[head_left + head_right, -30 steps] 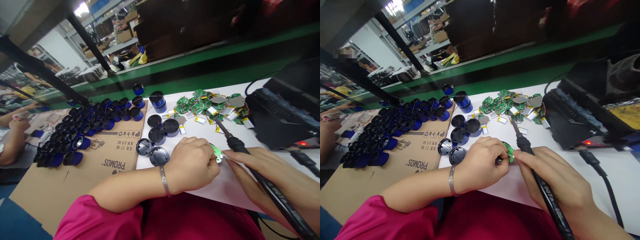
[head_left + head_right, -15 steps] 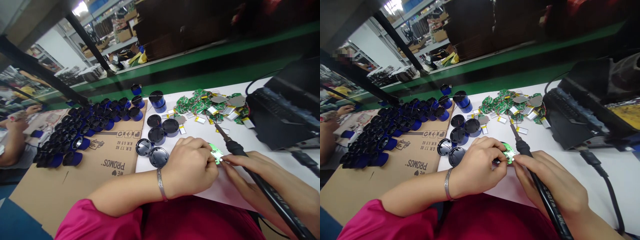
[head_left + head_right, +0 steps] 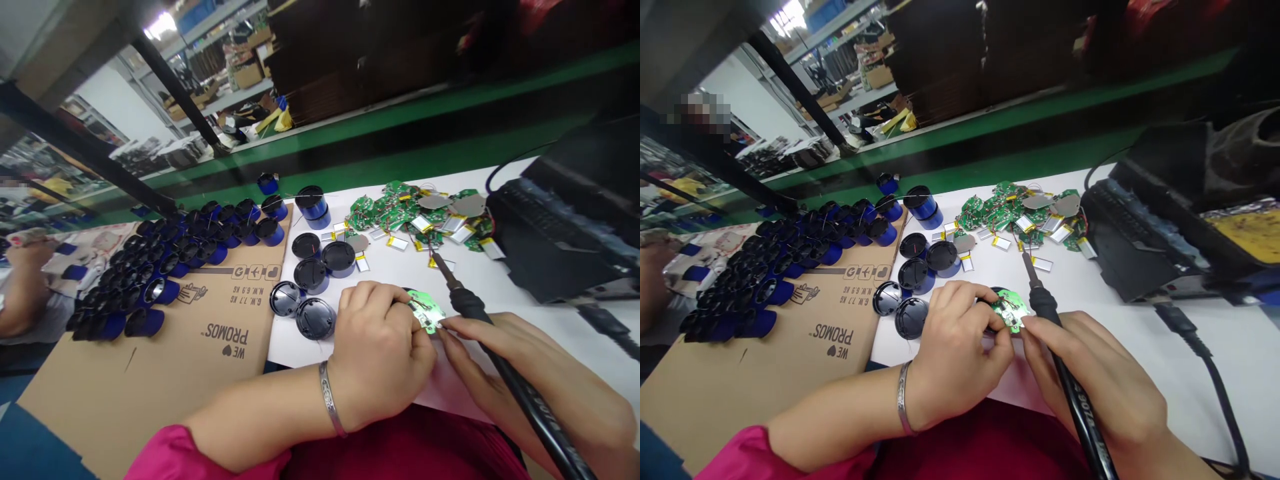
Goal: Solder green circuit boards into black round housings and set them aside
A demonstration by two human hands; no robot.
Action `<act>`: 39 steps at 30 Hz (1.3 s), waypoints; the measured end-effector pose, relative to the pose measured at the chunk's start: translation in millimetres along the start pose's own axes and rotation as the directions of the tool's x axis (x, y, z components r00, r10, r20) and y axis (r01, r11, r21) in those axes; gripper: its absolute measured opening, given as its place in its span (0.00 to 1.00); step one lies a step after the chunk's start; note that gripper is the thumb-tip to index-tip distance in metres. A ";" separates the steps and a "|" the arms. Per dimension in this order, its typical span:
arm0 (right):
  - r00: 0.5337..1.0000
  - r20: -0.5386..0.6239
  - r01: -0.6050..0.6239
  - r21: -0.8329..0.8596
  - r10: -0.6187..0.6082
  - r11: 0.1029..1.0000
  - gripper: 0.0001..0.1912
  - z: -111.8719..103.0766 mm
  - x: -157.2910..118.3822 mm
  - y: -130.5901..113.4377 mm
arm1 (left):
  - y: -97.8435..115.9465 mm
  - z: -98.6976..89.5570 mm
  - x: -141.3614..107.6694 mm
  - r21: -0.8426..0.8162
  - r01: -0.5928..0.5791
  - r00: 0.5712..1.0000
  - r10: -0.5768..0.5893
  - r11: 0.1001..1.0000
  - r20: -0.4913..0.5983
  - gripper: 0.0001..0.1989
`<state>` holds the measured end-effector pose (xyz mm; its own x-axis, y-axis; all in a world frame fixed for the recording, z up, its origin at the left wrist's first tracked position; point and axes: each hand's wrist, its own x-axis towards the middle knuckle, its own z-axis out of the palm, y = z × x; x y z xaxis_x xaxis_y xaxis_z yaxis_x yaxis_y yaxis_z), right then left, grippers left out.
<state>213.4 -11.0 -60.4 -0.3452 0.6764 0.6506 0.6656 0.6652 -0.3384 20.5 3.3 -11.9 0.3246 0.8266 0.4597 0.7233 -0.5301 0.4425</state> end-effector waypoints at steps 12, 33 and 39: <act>0.974 0.049 0.223 -0.070 -0.220 0.972 0.21 5.1 -18.6 31.4 | 12.8 5.6 -7.2 0.004 0.080 0.986 -0.078 0.997 -0.149 0.05; 0.983 -0.145 0.111 -0.003 -0.111 0.994 0.10 9.1 -0.1 -0.5 | 20.2 11.6 -19.9 -0.051 0.130 0.973 -0.138 0.990 -0.186 0.05; 0.991 -0.070 -0.116 -0.010 0.115 0.993 0.18 21.1 -46.6 15.8 | 20.4 9.0 -17.9 -0.030 0.221 0.970 -0.223 0.975 -0.102 0.04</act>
<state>226.0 -25.3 -110.4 -0.2197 0.7246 0.6532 0.7078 0.5792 -0.4045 35.0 -20.7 -18.1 0.0914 0.9002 0.4257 0.7585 -0.3399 0.5560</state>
